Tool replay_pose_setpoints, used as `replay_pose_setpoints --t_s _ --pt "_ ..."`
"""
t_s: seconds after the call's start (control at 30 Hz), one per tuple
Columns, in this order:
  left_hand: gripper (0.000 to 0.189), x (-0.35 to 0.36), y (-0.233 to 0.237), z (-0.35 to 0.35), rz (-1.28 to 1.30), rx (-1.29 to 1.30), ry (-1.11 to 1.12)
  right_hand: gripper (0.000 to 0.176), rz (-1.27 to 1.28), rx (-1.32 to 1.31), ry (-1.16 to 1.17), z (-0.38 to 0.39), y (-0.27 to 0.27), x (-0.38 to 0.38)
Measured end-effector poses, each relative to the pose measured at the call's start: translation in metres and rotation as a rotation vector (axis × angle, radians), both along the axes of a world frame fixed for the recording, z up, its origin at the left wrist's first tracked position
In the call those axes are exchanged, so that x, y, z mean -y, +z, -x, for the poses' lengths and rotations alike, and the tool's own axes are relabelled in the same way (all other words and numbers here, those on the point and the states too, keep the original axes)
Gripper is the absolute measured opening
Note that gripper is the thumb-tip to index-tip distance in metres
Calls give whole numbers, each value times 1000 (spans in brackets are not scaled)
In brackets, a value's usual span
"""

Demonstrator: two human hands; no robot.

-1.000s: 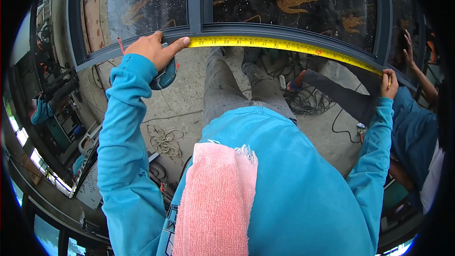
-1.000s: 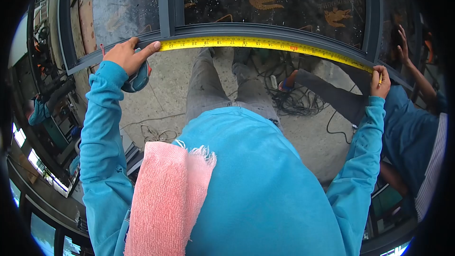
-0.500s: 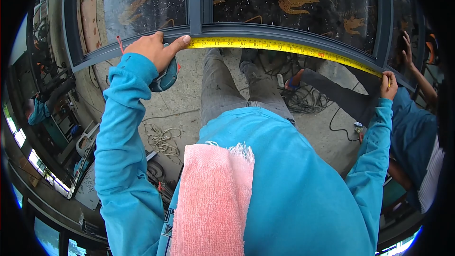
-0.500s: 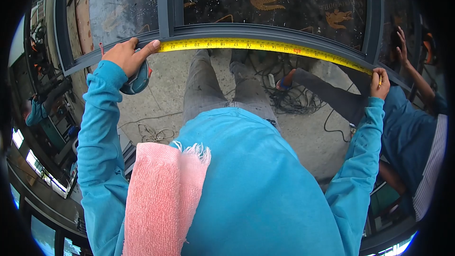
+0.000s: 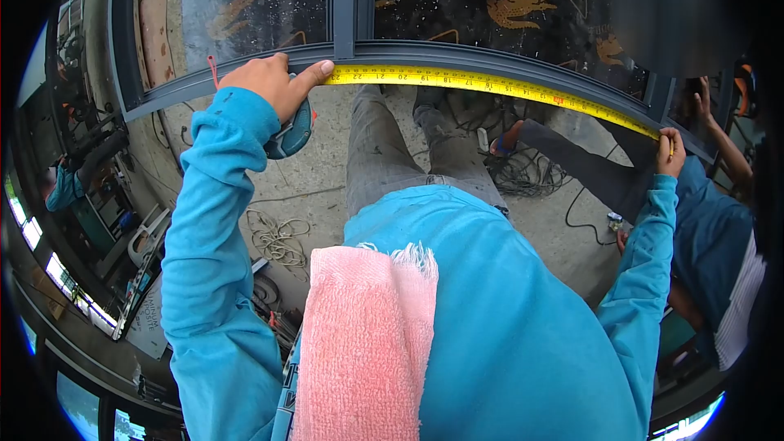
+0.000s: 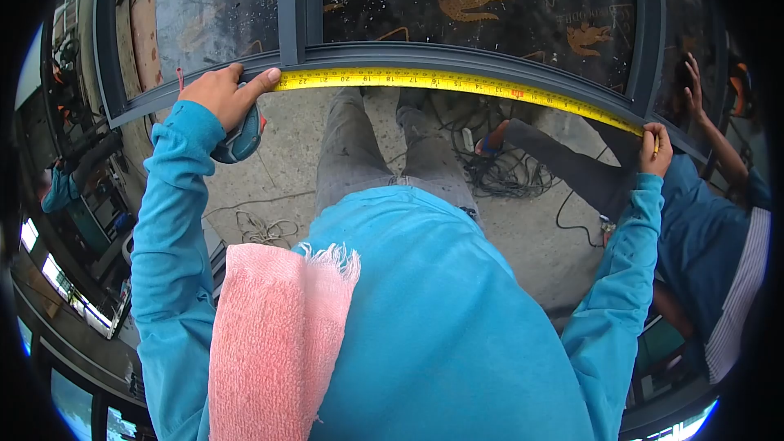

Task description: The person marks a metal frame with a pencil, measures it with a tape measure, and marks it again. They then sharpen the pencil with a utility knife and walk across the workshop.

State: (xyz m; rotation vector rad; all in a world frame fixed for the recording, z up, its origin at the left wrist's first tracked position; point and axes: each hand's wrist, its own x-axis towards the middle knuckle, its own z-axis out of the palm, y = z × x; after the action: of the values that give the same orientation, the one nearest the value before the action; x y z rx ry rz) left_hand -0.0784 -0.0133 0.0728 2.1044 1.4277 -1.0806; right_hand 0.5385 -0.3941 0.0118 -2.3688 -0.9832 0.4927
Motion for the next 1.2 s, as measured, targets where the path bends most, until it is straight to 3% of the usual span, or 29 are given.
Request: replay_pose_setpoints --t_s 0.3,0.53,0.67,0.7,0.77,0.87,0.97,1.03,1.2 --pt "94 -2 1 -4 28 -33 -27 11 18 28 37 -7 -3 3" --pt "91 -2 1 -4 14 -54 -37 11 -43 -135 -26 -12 -8 4" --pt "91 -2 -2 -3 8 -59 -43 19 -36 -26 -36 -8 -3 4" --pt "88 -3 14 -12 69 -49 6 22 -149 -19 -99 2 -2 3" --pt "84 -3 12 -10 63 17 6 27 -237 -102 -448 41 16 -11" --pt "84 -4 4 -3 18 51 -67 27 -564 -454 -698 59 1 3" --pt "83 -10 -4 12 18 44 -113 26 -785 -671 -720 80 7 1" --pt "82 -10 -5 3 28 28 -132 26 -864 -661 -710 78 10 1" --pt "79 -7 -1 1 11 -12 -101 17 -749 -548 -656 71 18 -3"
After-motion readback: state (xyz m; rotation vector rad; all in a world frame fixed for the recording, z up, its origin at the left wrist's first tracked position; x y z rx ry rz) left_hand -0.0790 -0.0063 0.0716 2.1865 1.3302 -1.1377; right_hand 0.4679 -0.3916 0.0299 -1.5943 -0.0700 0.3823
